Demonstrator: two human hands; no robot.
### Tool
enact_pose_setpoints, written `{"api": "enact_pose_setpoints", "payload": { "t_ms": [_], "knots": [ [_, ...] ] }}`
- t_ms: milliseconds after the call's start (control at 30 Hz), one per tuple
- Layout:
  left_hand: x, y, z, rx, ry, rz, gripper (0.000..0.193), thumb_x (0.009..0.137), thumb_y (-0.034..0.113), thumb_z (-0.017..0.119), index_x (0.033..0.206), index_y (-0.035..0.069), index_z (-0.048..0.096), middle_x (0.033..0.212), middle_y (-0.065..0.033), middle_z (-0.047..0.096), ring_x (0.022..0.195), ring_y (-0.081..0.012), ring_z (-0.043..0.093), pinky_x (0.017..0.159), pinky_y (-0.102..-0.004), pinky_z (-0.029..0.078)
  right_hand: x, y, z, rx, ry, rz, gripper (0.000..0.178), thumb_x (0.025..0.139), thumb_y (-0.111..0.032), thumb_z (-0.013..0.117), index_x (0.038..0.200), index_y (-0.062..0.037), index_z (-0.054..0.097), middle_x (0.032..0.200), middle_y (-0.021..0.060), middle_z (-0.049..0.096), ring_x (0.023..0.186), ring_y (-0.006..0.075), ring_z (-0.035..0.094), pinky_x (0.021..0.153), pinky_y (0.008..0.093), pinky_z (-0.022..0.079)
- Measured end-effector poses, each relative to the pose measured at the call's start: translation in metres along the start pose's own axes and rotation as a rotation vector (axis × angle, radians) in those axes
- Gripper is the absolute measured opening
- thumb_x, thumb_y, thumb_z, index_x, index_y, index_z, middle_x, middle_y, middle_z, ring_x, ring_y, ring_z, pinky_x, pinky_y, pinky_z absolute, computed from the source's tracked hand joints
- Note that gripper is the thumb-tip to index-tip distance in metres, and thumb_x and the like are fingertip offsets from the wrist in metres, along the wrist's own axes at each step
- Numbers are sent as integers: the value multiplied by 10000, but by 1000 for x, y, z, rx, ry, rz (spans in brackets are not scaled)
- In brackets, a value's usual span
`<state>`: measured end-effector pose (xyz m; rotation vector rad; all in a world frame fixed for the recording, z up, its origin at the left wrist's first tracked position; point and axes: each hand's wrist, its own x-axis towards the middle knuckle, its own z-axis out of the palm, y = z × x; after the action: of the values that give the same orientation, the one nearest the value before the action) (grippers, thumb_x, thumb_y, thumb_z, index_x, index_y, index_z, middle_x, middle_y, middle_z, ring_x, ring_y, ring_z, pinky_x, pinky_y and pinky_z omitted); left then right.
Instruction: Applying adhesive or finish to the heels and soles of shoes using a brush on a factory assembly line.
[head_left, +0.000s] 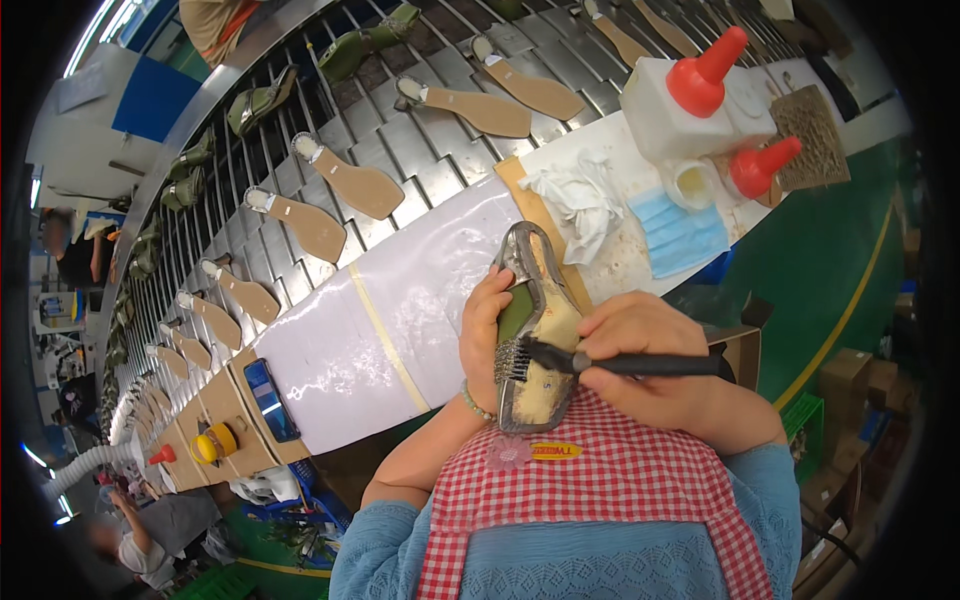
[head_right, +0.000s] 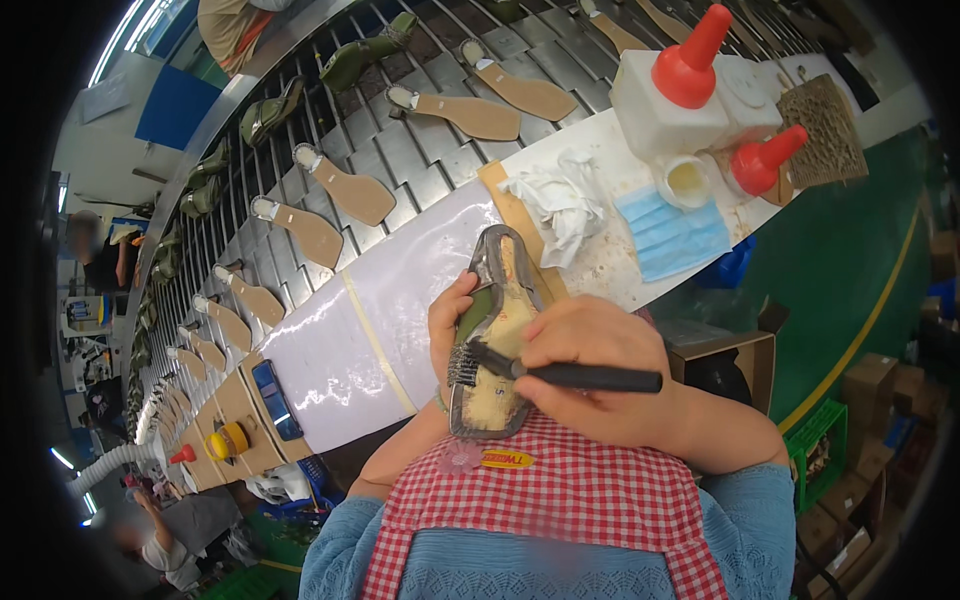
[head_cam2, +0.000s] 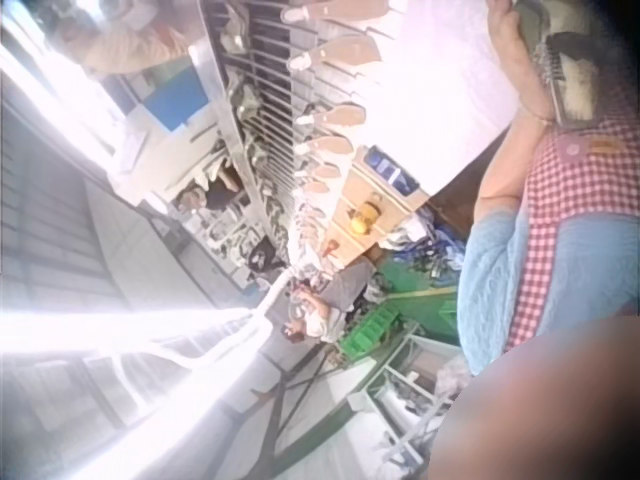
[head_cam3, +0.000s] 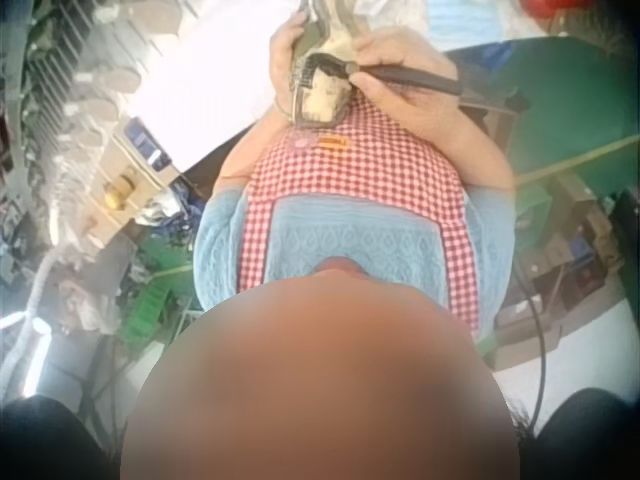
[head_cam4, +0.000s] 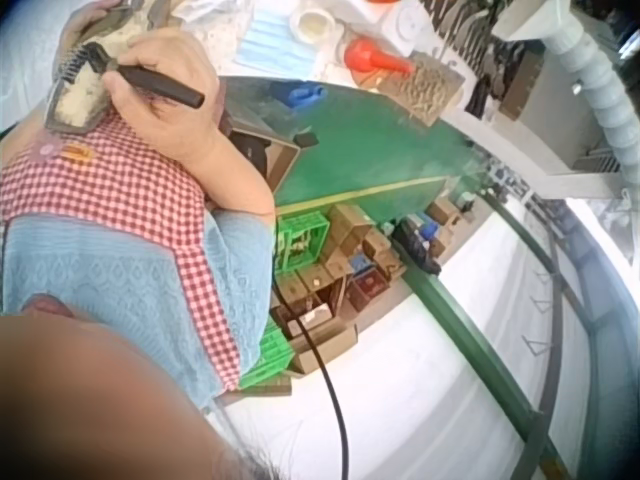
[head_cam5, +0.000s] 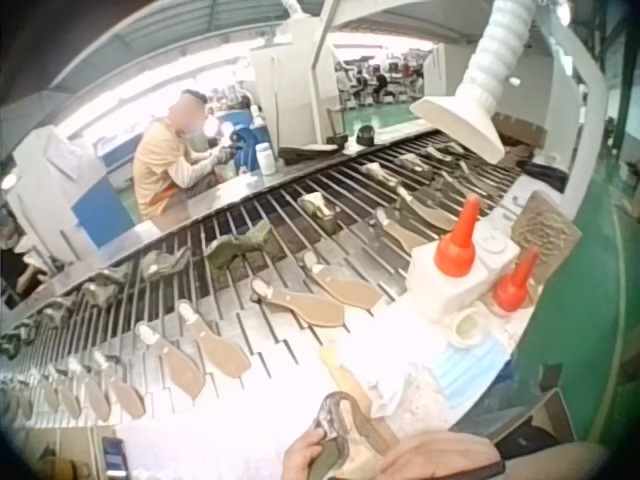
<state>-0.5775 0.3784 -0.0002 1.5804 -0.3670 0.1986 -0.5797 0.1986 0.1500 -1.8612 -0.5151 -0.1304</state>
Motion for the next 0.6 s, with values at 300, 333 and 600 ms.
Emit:
{"api": "enact_pose_setpoints", "payload": {
  "t_ms": [300,333,600],
  "knots": [
    [3,3,-1,101,19,59,552,770,-91,636,1223,46,352,1324,-143,397,1172,-224,487,954,-335,469,0,-3,2,109,-78,-34,184,692,-42,755,823,-47,626,784,67,636,809,261,658,678,330,499],
    [4,5,-1,94,15,49,553,768,-88,641,1219,48,351,1326,-147,396,1182,-226,480,957,-337,467,2,-4,1,16,-48,-67,186,690,-40,755,823,-46,625,784,65,635,807,262,657,676,332,500],
    [12,-4,-20,-423,103,-115,428,758,37,692,1126,13,475,1264,-208,509,1178,-325,513,1004,-407,411,4,-6,-1,439,-15,99,167,744,-32,722,887,-6,640,894,129,651,889,235,631,777,322,494]
  ]
}}
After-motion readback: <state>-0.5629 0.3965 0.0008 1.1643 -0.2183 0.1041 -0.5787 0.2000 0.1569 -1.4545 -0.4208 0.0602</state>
